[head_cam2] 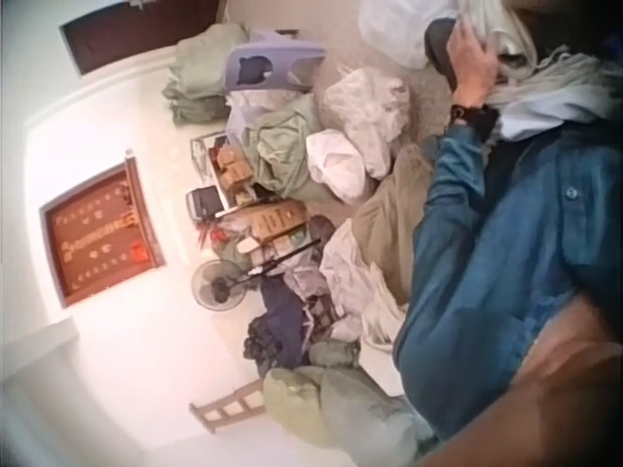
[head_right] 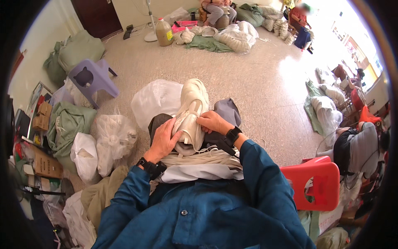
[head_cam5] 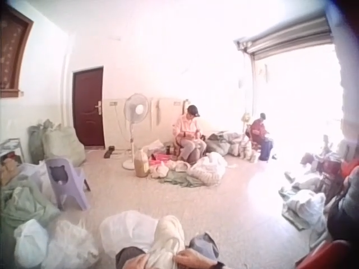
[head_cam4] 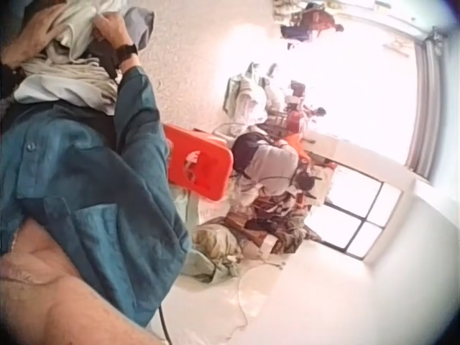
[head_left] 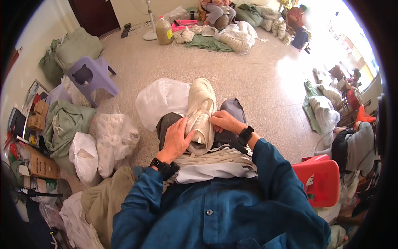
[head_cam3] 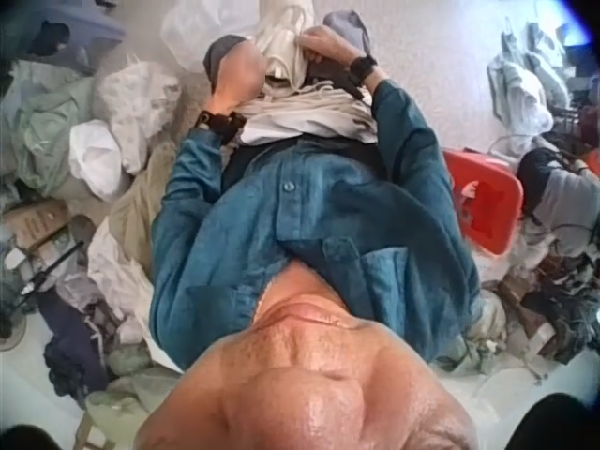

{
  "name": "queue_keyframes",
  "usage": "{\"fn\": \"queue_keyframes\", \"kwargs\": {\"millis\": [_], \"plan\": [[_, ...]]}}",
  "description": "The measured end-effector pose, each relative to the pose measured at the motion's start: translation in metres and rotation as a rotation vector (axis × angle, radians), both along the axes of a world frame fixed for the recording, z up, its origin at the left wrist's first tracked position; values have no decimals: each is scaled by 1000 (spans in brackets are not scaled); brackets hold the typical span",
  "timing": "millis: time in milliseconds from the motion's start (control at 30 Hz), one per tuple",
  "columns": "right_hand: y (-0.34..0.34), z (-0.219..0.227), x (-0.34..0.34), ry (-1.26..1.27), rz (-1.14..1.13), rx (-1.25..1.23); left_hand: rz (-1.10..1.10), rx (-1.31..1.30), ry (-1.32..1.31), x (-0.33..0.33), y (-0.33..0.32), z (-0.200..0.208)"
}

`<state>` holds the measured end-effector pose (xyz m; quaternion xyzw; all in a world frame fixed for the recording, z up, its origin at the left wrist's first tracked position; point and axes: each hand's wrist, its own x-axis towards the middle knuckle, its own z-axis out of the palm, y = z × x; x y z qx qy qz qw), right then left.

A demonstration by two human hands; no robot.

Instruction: The person laces a shoe by hand, repeatedly threading a long white lace through the eyelets and across the tongue. They pull the lace tight as they progress up the shoe before finishing the lacing process.

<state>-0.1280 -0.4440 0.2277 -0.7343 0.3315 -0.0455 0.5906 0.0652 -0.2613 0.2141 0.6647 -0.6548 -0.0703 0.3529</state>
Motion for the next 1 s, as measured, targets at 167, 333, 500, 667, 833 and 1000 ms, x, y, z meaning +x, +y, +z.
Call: {"fn": "queue_keyframes", "kwargs": {"millis": [167, 333, 500, 667, 833, 1000], "plan": [[-2, 0, -3, -27, 8, 28, -24, 134, 78, 4, -2, 4], [1, 8, -1, -48, 36, 7, 7, 170, 154, 6, 1, 10], [4, 11, 7, -91, 57, -47, 74, 111, 96, 5, 11, 22], [7, 12, 17, -66, 82, -137, 157, 61, -91, -5, 17, 18], [6, 6, 24, -138, 95, -307, 256, 80, -350, -8, 9, 15], [-10, 9, 40, -98, 147, -429, 264, 99, -342, 4, -10, 11]]}}
